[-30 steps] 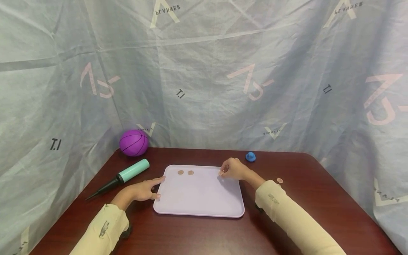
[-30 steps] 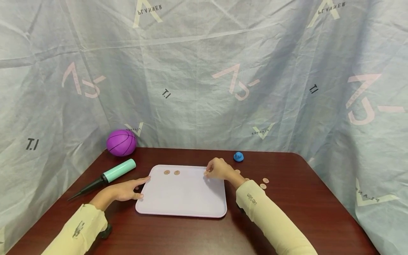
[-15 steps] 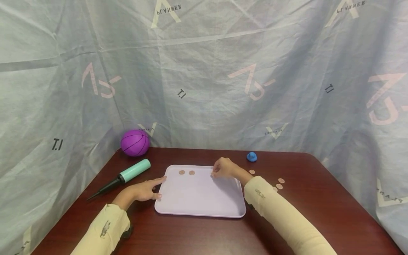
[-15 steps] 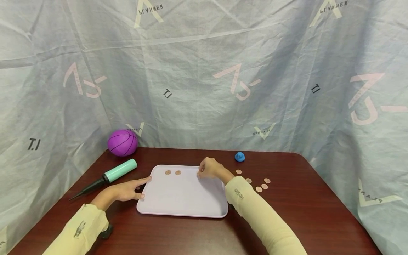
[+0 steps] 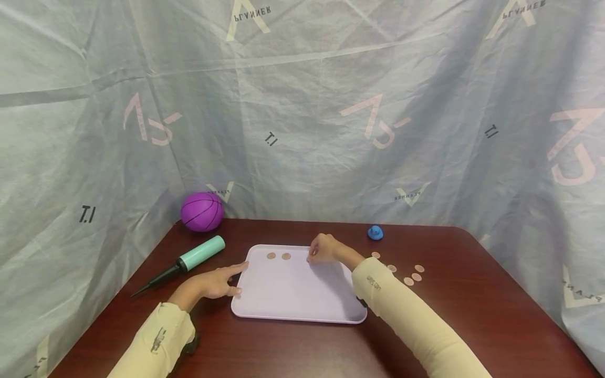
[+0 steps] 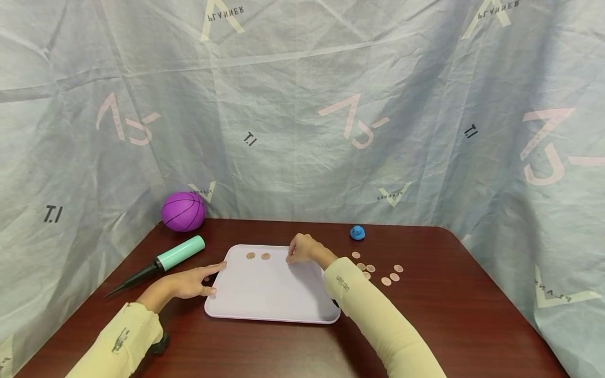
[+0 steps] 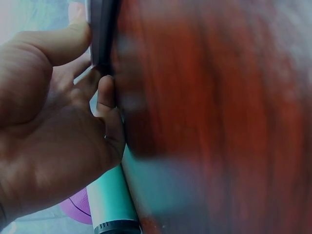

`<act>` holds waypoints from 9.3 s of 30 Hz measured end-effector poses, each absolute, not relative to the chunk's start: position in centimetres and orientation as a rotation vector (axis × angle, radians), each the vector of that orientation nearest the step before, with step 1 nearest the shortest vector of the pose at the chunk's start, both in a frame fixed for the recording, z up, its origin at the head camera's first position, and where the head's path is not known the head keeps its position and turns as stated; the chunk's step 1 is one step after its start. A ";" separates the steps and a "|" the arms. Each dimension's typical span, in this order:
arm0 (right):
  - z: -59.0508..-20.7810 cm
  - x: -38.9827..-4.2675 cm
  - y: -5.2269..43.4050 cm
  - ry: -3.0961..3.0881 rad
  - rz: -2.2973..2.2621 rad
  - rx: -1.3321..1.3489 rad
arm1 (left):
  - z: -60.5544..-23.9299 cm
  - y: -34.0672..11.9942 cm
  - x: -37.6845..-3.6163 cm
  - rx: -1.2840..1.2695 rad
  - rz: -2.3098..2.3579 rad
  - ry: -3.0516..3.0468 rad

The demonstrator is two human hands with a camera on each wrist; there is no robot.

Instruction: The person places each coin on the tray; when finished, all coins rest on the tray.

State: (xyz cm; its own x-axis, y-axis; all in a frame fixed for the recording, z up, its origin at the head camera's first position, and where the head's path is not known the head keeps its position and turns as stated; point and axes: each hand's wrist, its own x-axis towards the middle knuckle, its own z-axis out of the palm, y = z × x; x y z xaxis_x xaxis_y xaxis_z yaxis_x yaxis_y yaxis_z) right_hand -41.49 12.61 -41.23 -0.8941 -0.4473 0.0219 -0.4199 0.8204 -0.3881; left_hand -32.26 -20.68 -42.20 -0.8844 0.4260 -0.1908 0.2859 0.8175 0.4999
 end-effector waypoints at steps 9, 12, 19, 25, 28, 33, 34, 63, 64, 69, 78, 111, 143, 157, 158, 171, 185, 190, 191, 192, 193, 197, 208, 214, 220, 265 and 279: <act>-41.4 -41.8 11.3 2.884 -0.608 -0.589 | -42.2 -20.6 -32.3 0.551 0.679 2.703; -41.4 -41.7 11.1 2.883 -0.623 -0.571 | -42.2 -20.5 -32.3 0.568 0.683 2.704; -41.6 -41.9 10.6 2.860 -0.723 -0.525 | -42.3 -20.8 -32.3 0.563 0.681 2.702; -41.7 -41.9 10.4 2.876 -0.750 -0.499 | -42.2 -20.7 -32.2 0.566 0.697 2.699; -41.7 -41.9 10.5 2.883 -0.751 -0.504 | -42.2 -20.7 -32.2 0.563 0.700 2.695; -42.0 -42.0 10.5 2.890 -0.760 -0.529 | -42.2 -20.7 -32.3 0.560 0.697 2.701; -42.1 -42.0 10.5 2.892 -0.763 -0.533 | -42.2 -20.7 -32.3 0.560 0.697 2.701; -38.5 -39.6 20.3 2.703 -0.882 -0.630 | -42.5 -20.9 -32.2 0.571 0.713 2.696; -38.5 -39.4 21.0 2.703 -0.891 -0.635 | -42.4 -20.9 -32.2 0.576 0.710 2.697; -38.9 -38.8 23.9 2.731 -0.941 -0.641 | -42.4 -21.1 -32.3 0.567 0.684 2.702; -38.9 -37.1 28.5 2.843 -0.796 -0.646 | -42.2 -20.9 -32.2 0.532 0.723 2.697; -40.8 -35.8 31.4 2.862 -0.635 -0.620 | -42.4 -20.8 -32.5 0.524 0.714 2.682; -41.5 -35.9 31.8 2.761 -0.794 -0.524 | -42.5 -20.9 -32.5 0.549 0.685 2.688; -41.3 -35.3 32.0 2.658 -0.853 -0.562 | -42.3 -20.7 -32.2 0.530 0.689 2.684; -41.3 -35.2 32.0 2.669 -0.847 -0.566 | -42.2 -20.7 -32.2 0.532 0.691 2.682; -41.3 -35.5 31.0 2.871 -0.713 -0.689 | -42.3 -20.7 -32.4 0.554 0.701 2.674; -40.9 -36.2 28.3 2.956 -0.798 -0.674 | -42.2 -20.8 -32.3 0.550 0.694 2.676; -40.9 -36.6 26.5 2.969 -0.828 -0.645 | -42.3 -20.8 -32.3 0.537 0.688 2.677; -40.8 -36.7 26.1 2.968 -0.842 -0.643 | -42.2 -20.8 -32.3 0.537 0.688 2.677; -40.8 -36.8 25.7 2.965 -0.862 -0.639 | -42.2 -20.7 -32.3 0.535 0.689 2.677; -40.8 -36.9 25.4 2.967 -0.874 -0.645 | -42.2 -20.7 -32.3 0.537 0.693 2.677; -40.8 -37.5 24.0 2.973 -0.894 -0.697 | -42.3 -20.6 -32.4 0.549 0.684 2.678; -41.3 -38.9 20.2 2.987 -0.812 -0.697 | -42.4 -20.7 -32.5 0.564 0.681 2.685; -41.0 -39.0 18.9 2.944 -0.791 -0.697 | -42.2 -20.7 -32.3 0.540 0.693 2.678; -40.5 -39.4 17.5 2.954 -0.766 -0.656 | -42.3 -20.8 -32.5 0.573 0.679 2.688; -41.5 -42.1 12.7 2.879 -0.700 -0.502 | -42.7 -21.1 -32.6 0.729 0.722 2.631; -41.4 -42.2 12.4 2.923 -0.698 -0.299 | -42.7 -20.9 -32.6 0.713 0.725 2.642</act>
State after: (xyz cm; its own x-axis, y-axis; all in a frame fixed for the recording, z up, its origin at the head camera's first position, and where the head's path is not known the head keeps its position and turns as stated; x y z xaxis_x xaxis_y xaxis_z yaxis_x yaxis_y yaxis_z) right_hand -42.16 12.37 -41.44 -0.9731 -0.2190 -0.0723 -0.1627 0.8741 -0.4576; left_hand -32.65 -20.89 -42.67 -0.8284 0.5370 -0.1593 0.3806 0.7484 0.5433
